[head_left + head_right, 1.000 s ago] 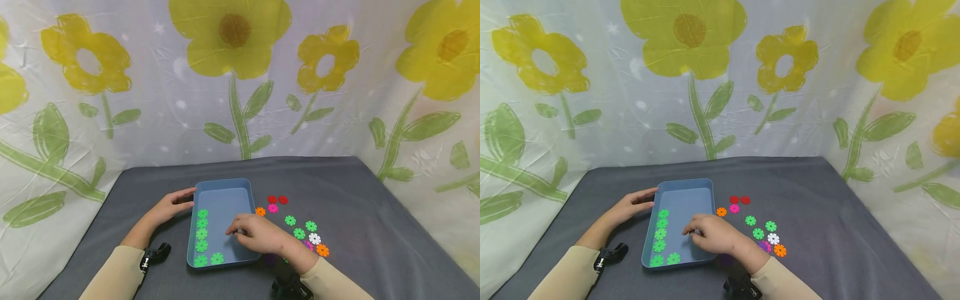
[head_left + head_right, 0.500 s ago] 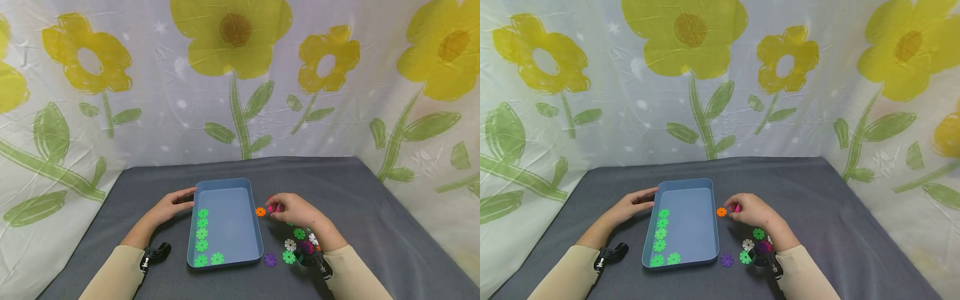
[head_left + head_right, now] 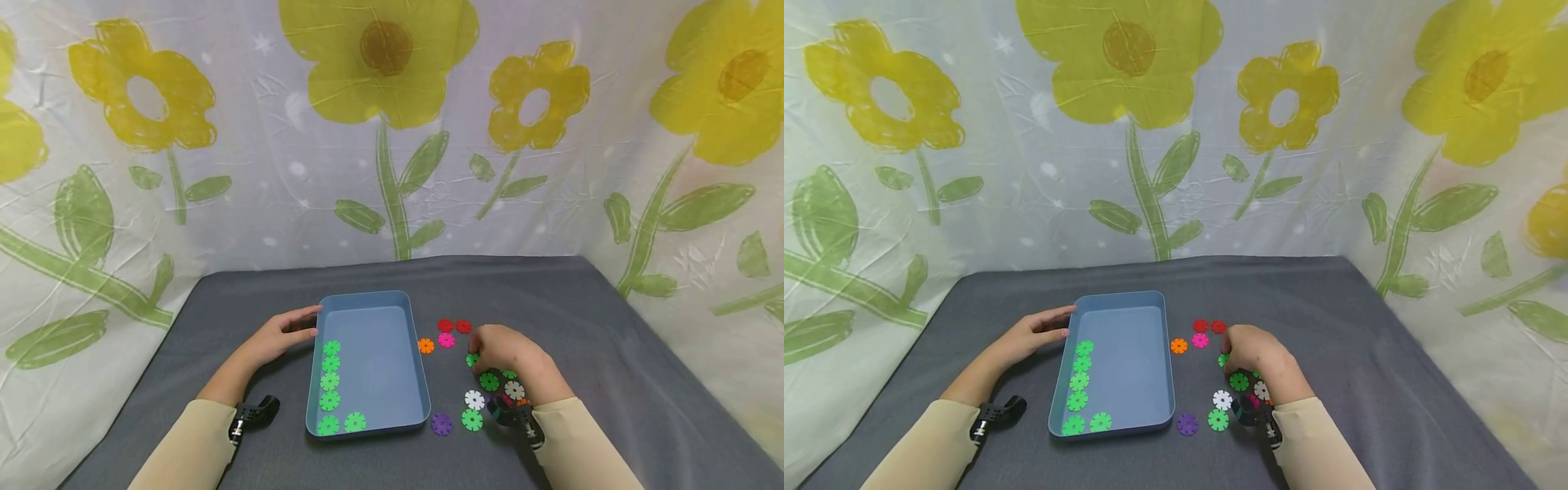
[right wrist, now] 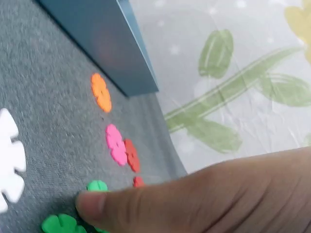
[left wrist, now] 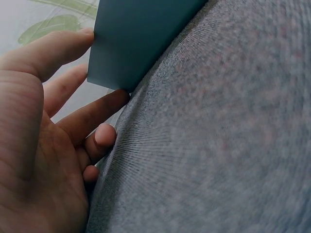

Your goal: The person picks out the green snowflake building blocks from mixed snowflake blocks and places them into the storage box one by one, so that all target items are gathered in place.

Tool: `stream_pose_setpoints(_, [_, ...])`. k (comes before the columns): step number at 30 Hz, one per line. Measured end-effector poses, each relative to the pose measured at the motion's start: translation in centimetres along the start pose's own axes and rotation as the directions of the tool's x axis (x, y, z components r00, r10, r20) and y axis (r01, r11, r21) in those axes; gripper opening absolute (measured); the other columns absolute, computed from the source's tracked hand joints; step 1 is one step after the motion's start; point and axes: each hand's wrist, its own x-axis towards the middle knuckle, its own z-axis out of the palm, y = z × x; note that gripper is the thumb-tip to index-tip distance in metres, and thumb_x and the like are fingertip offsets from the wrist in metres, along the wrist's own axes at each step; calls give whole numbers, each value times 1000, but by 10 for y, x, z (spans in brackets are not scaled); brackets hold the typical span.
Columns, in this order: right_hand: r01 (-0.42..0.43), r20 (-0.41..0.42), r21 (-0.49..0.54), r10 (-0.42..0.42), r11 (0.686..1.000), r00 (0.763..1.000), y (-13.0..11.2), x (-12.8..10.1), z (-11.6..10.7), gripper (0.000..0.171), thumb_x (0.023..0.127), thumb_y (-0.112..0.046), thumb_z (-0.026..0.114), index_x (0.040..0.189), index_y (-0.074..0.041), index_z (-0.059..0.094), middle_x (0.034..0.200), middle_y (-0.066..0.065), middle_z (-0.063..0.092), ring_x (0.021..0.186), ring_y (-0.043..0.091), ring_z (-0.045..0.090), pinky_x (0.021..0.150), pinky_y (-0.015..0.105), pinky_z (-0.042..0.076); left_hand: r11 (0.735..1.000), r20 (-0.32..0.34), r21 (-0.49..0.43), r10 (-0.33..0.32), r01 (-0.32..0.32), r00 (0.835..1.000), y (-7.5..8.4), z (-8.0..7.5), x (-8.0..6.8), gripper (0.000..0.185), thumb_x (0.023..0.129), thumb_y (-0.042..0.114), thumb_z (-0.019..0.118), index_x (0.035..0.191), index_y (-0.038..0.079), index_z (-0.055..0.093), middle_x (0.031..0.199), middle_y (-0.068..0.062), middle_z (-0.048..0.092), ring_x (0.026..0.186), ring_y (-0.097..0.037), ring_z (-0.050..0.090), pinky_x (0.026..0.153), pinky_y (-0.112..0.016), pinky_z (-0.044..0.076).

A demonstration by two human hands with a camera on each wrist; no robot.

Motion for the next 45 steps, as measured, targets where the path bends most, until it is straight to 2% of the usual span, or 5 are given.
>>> stream_pose_setpoints(11, [-5, 40, 116, 1, 993, 999, 6, -3, 1, 22, 73, -5, 76, 87, -6, 59, 74, 1, 49, 63, 16, 43, 58, 34, 35, 1000, 12, -30, -1, 1, 1000, -2, 6, -4, 60, 102, 31, 67, 155, 13, 47, 154, -18, 47, 140, -39, 44, 105, -58, 40])
stream_pose_setpoints(19, [135, 53, 331, -161, 934, 986, -22, -6, -21, 12, 82, 3, 66, 93, 1, 62, 66, 1, 47, 56, 17, 45, 59, 34, 40, 1000, -7, -20, -8, 8, 1000, -3, 2, -7, 60, 101, 31, 69, 155, 14, 48, 154, -18, 47, 138, -39, 46, 104, -58, 42])
stream_pose_setpoints(27, [25, 31, 78, -27, 997, 999, -41, 5, -7, 32, 78, -14, 90, 103, -6, 72, 89, 1, 65, 75, 18, 58, 71, 38, 51, 1000, 0, -25, -13, 13, 1000, -2, -2, -7, 61, 101, 31, 68, 156, 14, 47, 154, -18, 46, 139, -40, 45, 104, -58, 41])
stream_pose_setpoints(35, [97, 13, -55, -96, 994, 995, -36, 19, 16, 26, 78, -7, 79, 63, -14, 59, 61, -7, 40, 56, 11, 32, 54, 31, 28, 999, -4, -30, -23, 23, 1000, 2, -3, -3, 62, 101, 33, 69, 155, 15, 47, 155, -17, 46, 140, -39, 44, 105, -59, 41])
stream_pose_setpoints(45, [124, -19, -126, -128, 984, 992, -44, 20, 25, 27, 74, -19, 84, 96, -19, 68, 81, -7, 59, 73, 15, 53, 66, 38, 45, 1000, 5, -25, -4, 4, 1000, 0, 1, 0, 60, 101, 31, 69, 155, 13, 48, 154, -19, 47, 139, -40, 45, 105, -60, 40])
